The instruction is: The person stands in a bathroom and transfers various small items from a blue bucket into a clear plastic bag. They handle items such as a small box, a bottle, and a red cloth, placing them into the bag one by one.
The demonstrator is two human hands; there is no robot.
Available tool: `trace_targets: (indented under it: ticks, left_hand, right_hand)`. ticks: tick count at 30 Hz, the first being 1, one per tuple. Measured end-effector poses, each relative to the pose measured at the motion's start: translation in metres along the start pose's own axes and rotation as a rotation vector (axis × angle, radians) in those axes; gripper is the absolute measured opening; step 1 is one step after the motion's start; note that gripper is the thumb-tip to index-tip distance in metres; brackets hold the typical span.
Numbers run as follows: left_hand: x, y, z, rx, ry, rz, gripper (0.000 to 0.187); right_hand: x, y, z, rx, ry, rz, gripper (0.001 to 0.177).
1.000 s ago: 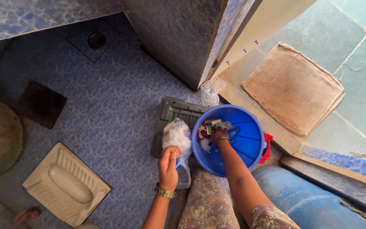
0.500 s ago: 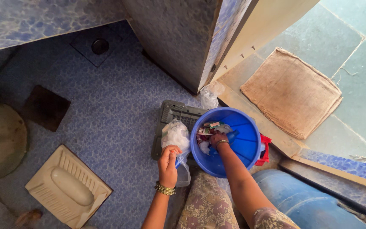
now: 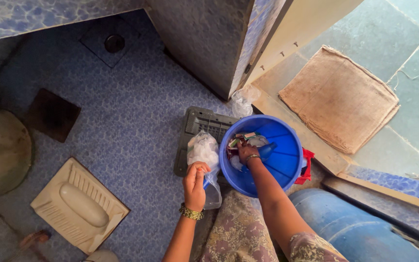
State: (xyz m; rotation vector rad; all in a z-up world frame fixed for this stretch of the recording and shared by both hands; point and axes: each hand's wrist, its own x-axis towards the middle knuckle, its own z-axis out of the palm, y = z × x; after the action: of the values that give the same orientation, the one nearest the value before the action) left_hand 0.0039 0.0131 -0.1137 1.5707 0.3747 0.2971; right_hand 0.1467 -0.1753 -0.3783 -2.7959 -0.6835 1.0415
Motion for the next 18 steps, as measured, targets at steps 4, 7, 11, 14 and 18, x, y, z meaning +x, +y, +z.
trace_targets:
  ticks: [4, 7, 11, 14, 18]
  left_hand:
    - [-0.001, -0.007, -0.001, -0.041, 0.001, -0.003, 0.026]
    - [-0.001, -0.011, -0.004, -0.014, 0.007, -0.003, 0.028]
    - [0.0, -0.014, -0.005, -0.001, 0.005, -0.003, 0.029]
    - [0.002, -0.015, -0.006, 0.02, 0.01, 0.01, 0.03]
    - [0.004, -0.014, -0.005, 0.021, 0.022, 0.014, 0.03]
  right_hand:
    - [0.01, -0.005, 0.006, -0.092, 0.022, -0.003, 0.041]
    - [0.015, -0.008, 0.012, -0.16, 0.041, 0.003, 0.041]
    - [0.019, -0.011, 0.017, -0.165, 0.176, -0.045, 0.038]
    - [0.02, -0.011, 0.013, -0.185, 0.049, -0.046, 0.035]
    - [0.015, -0.009, -0.003, -0.067, -0.029, -0.018, 0.031]
